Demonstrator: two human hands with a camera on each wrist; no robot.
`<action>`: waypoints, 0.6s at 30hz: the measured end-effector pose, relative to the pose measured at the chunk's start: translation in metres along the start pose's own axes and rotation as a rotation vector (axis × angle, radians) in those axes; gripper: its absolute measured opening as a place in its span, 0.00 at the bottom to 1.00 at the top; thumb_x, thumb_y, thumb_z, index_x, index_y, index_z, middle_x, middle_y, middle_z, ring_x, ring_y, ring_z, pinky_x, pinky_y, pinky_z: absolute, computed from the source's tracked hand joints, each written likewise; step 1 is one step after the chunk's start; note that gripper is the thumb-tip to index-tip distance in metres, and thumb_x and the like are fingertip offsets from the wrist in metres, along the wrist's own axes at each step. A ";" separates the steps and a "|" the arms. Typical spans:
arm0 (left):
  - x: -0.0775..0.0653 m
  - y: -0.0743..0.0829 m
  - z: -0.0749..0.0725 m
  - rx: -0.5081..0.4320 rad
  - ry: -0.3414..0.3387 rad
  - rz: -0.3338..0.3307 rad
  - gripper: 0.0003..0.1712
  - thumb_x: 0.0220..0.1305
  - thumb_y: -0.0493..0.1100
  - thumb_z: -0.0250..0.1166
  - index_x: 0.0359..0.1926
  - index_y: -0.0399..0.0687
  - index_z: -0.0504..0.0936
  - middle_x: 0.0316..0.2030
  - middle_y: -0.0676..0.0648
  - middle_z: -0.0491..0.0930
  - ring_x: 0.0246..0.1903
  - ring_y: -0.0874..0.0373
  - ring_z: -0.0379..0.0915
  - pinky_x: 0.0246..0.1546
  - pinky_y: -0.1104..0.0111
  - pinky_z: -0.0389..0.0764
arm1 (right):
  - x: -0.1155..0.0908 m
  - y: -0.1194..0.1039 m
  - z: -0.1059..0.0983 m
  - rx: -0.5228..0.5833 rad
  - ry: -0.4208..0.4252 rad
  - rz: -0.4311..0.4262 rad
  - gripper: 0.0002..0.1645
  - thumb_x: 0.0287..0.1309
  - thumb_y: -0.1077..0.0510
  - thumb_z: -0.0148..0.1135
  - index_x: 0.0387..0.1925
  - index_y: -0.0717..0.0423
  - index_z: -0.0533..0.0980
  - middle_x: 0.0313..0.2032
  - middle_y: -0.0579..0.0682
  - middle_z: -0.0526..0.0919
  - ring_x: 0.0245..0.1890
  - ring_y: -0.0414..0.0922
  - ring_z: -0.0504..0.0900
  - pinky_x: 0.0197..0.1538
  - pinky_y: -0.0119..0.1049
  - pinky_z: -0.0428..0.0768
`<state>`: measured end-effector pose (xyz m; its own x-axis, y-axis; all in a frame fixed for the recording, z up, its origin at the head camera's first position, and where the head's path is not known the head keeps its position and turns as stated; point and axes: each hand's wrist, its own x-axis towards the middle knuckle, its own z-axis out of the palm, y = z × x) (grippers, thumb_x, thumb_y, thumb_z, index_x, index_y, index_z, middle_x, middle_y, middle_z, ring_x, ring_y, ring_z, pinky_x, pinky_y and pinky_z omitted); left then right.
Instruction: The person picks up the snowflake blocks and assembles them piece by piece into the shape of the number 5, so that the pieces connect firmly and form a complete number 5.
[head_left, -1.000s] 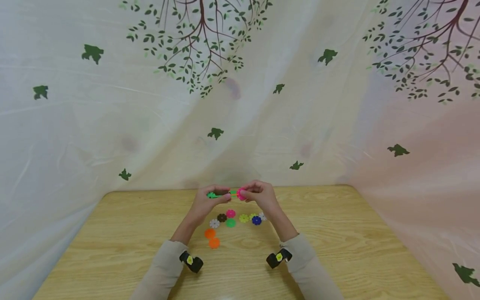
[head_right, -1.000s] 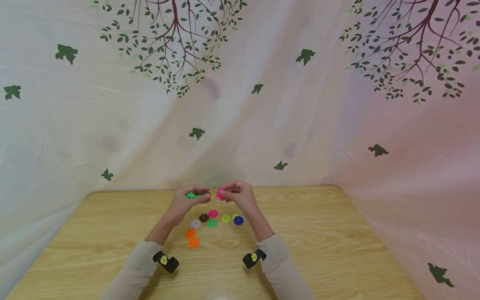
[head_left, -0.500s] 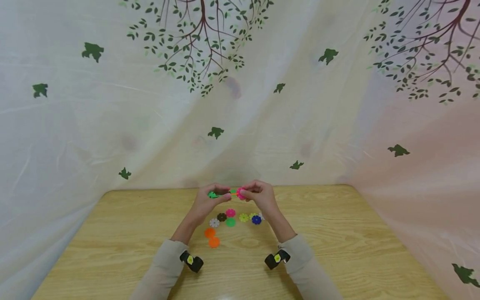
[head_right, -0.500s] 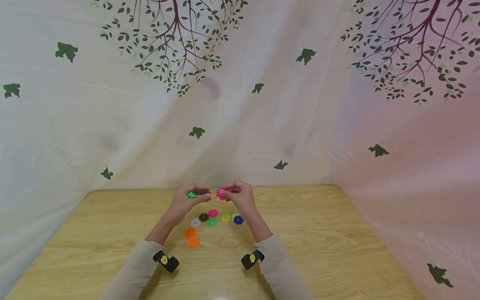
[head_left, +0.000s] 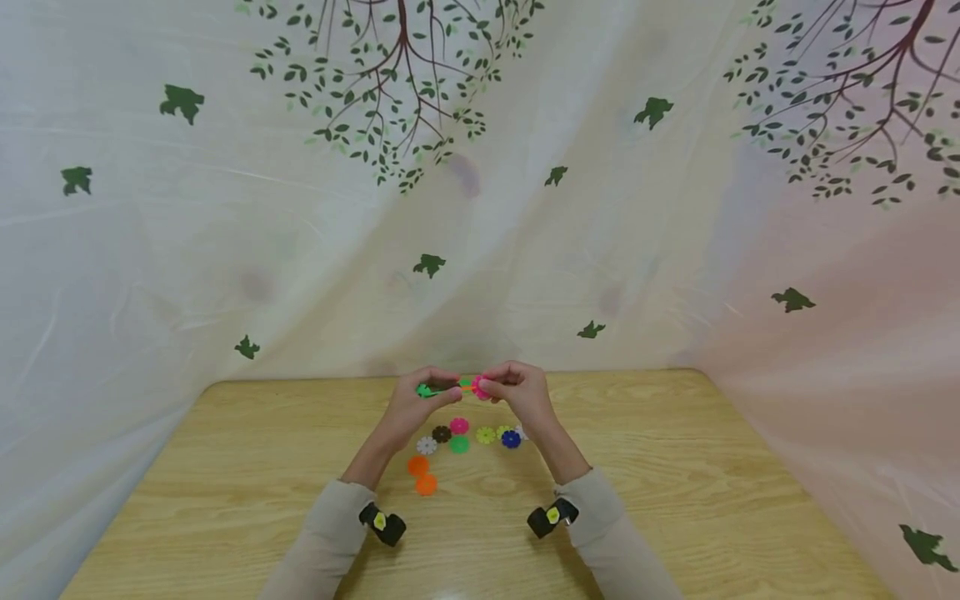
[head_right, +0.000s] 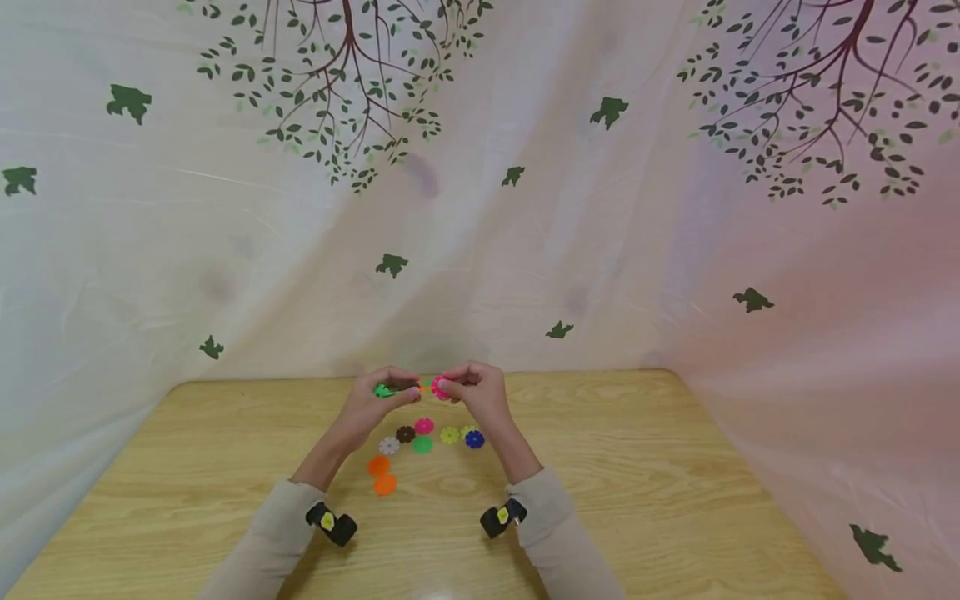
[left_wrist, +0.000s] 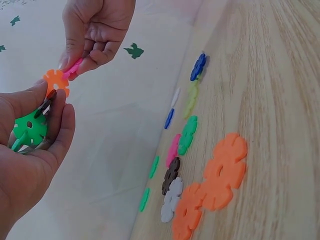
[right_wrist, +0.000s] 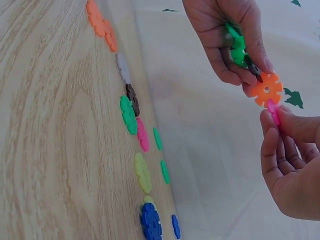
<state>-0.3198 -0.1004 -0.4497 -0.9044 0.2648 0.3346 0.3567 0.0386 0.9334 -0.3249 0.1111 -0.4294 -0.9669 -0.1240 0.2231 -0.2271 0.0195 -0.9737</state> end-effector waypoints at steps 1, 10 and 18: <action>0.000 0.000 0.000 0.001 0.000 -0.007 0.15 0.66 0.41 0.71 0.51 0.38 0.84 0.44 0.43 0.85 0.41 0.58 0.85 0.47 0.66 0.87 | 0.000 0.000 0.000 0.002 0.000 0.003 0.10 0.61 0.67 0.69 0.41 0.73 0.82 0.28 0.49 0.89 0.27 0.40 0.87 0.37 0.39 0.85; 0.000 0.002 0.003 0.021 -0.002 -0.012 0.15 0.66 0.39 0.70 0.51 0.36 0.84 0.46 0.35 0.84 0.41 0.56 0.84 0.50 0.56 0.87 | 0.000 0.001 -0.001 0.015 -0.003 0.020 0.10 0.60 0.67 0.70 0.40 0.73 0.83 0.27 0.45 0.89 0.26 0.39 0.86 0.36 0.39 0.85; 0.000 0.003 0.003 0.029 -0.029 0.006 0.15 0.66 0.38 0.70 0.50 0.33 0.84 0.46 0.33 0.84 0.41 0.50 0.85 0.46 0.63 0.87 | 0.000 0.000 -0.003 0.019 -0.044 0.038 0.12 0.62 0.66 0.69 0.42 0.75 0.81 0.28 0.45 0.88 0.27 0.39 0.85 0.34 0.31 0.83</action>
<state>-0.3182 -0.0977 -0.4476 -0.8954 0.2926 0.3356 0.3687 0.0646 0.9273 -0.3248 0.1145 -0.4293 -0.9686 -0.1674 0.1837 -0.1875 0.0067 -0.9822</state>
